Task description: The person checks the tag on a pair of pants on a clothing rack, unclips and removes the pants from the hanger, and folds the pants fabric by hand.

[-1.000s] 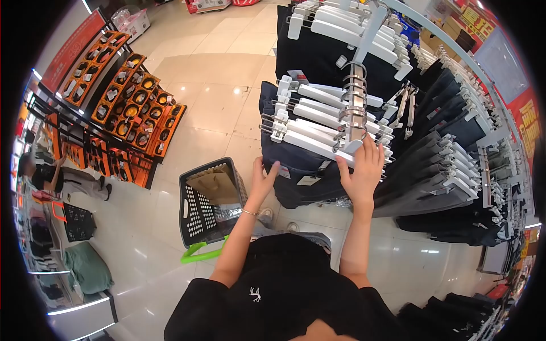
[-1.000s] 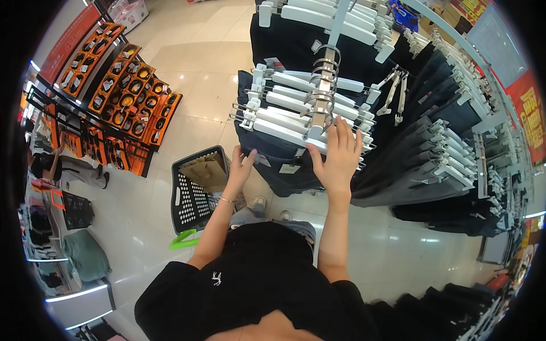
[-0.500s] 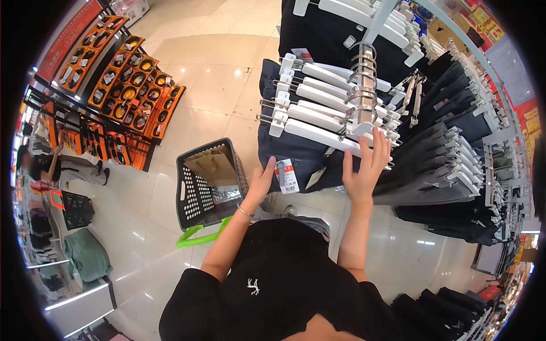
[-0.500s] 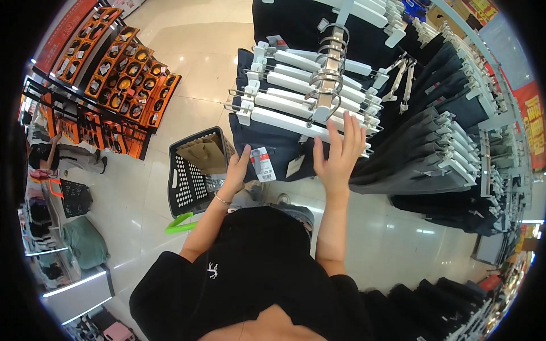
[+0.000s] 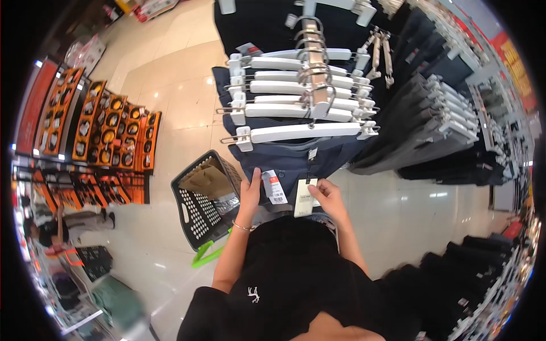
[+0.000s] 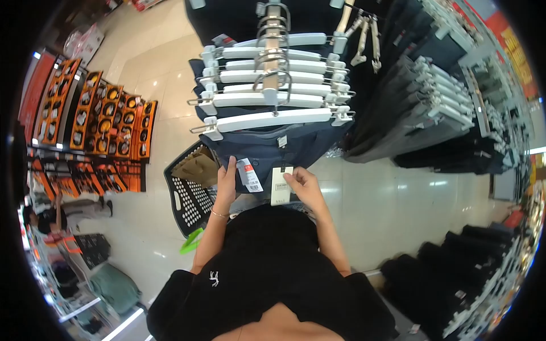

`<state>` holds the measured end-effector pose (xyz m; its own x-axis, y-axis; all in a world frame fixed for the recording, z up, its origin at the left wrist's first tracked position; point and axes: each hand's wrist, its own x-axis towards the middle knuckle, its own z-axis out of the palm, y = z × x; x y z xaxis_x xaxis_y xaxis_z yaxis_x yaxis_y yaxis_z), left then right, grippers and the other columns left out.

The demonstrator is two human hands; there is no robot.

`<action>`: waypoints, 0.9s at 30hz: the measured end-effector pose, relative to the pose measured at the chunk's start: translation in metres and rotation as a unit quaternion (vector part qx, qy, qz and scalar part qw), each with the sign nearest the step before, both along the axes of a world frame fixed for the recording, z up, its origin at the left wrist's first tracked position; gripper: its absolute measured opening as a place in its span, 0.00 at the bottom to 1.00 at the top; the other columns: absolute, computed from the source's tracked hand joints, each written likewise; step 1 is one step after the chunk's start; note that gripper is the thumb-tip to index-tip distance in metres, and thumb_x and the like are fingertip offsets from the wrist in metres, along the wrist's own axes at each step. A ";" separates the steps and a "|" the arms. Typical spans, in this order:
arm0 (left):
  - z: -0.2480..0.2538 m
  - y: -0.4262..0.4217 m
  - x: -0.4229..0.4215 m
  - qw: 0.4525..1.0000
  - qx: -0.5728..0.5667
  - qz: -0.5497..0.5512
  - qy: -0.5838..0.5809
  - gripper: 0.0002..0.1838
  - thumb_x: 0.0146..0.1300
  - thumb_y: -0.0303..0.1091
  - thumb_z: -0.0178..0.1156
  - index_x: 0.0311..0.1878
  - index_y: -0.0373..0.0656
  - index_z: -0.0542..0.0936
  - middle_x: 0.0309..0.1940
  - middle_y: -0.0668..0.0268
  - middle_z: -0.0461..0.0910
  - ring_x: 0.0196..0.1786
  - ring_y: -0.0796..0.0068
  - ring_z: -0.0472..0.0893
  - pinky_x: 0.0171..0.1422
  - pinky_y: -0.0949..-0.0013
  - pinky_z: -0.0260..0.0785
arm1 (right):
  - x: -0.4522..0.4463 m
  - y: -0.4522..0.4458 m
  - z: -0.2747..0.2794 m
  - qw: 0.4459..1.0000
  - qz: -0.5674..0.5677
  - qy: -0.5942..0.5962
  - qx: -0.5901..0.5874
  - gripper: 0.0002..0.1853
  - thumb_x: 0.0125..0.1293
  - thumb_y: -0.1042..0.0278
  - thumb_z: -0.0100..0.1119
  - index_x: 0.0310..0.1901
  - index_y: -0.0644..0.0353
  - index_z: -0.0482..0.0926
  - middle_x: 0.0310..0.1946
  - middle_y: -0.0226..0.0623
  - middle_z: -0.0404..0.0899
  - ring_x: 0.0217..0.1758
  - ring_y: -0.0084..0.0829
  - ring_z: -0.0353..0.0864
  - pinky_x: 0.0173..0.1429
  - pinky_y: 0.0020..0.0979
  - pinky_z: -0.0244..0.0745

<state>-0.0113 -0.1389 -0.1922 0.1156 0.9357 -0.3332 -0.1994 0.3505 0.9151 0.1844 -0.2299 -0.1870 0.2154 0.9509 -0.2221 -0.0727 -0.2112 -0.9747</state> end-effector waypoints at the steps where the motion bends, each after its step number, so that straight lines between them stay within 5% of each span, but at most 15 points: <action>1: -0.002 0.000 -0.002 1.000 0.017 -0.005 0.021 0.15 0.65 0.41 0.50 0.25 0.43 0.72 0.23 0.78 0.69 0.27 0.90 0.64 0.29 0.81 0.56 | 0.001 -0.001 0.008 0.998 0.016 0.059 -0.016 0.09 0.61 0.67 0.56 0.30 0.64 0.73 0.22 0.24 0.74 0.27 0.13 0.70 0.34 0.18 0.65; 10: -0.016 -0.015 -0.018 0.973 0.134 -0.043 0.184 0.20 0.66 0.45 0.46 0.35 0.33 0.72 0.33 0.66 0.76 0.36 0.80 0.72 0.42 0.76 0.64 | 0.010 -0.027 0.047 0.948 -0.163 0.271 -0.019 0.08 0.63 0.66 0.51 0.35 0.62 0.75 0.24 0.27 0.77 0.22 0.13 0.74 0.25 0.16 0.68; 13: -0.011 -0.005 -0.025 0.938 0.006 -0.175 0.300 0.21 0.66 0.45 0.46 0.40 0.30 0.71 0.31 0.59 0.78 0.36 0.69 0.77 0.44 0.69 0.67 | 0.009 -0.027 0.050 0.921 -0.220 0.322 -0.003 0.08 0.63 0.66 0.51 0.34 0.62 0.75 0.24 0.27 0.77 0.22 0.13 0.74 0.25 0.16 0.69; 14: -0.016 -0.002 -0.033 0.867 0.096 -0.271 0.406 0.25 0.65 0.47 0.45 0.44 0.28 0.70 0.33 0.53 0.79 0.37 0.65 0.79 0.44 0.68 0.68 | 0.005 -0.027 0.050 0.927 -0.220 0.304 0.007 0.08 0.64 0.66 0.50 0.34 0.62 0.75 0.24 0.26 0.76 0.23 0.13 0.74 0.25 0.16 0.68; 15: -0.017 0.001 -0.036 0.860 0.104 -0.285 0.409 0.25 0.65 0.47 0.45 0.44 0.28 0.70 0.33 0.53 0.79 0.37 0.65 0.79 0.44 0.68 0.68 | 0.002 -0.028 0.049 0.921 -0.235 0.309 0.014 0.08 0.64 0.66 0.50 0.34 0.62 0.75 0.24 0.26 0.76 0.23 0.13 0.74 0.25 0.16 0.68; 18: 0.000 0.009 -0.028 0.879 -0.011 -0.441 0.184 0.24 0.68 0.43 0.41 0.53 0.28 0.65 0.37 0.53 0.78 0.41 0.68 0.78 0.49 0.70 0.67 | -0.007 -0.029 0.048 0.938 -0.228 0.259 0.039 0.10 0.65 0.65 0.49 0.35 0.62 0.75 0.26 0.27 0.76 0.26 0.13 0.73 0.31 0.17 0.68; 21: 0.055 0.006 0.012 0.873 0.026 -0.482 0.062 0.20 0.69 0.39 0.40 0.54 0.31 0.66 0.42 0.55 0.76 0.44 0.71 0.76 0.52 0.72 0.66 | -0.016 -0.029 0.055 0.935 -0.258 0.237 0.046 0.09 0.64 0.66 0.49 0.35 0.63 0.75 0.25 0.26 0.76 0.26 0.12 0.73 0.29 0.17 0.68; 27: 0.066 0.015 0.054 0.843 0.022 -0.537 -0.011 0.05 0.64 0.26 0.48 0.41 0.36 0.70 0.38 0.65 0.76 0.41 0.84 0.73 0.46 0.81 0.62 | -0.030 -0.036 0.058 0.939 -0.287 0.181 0.049 0.09 0.64 0.68 0.50 0.38 0.65 0.76 0.29 0.28 0.77 0.29 0.14 0.74 0.32 0.17 0.69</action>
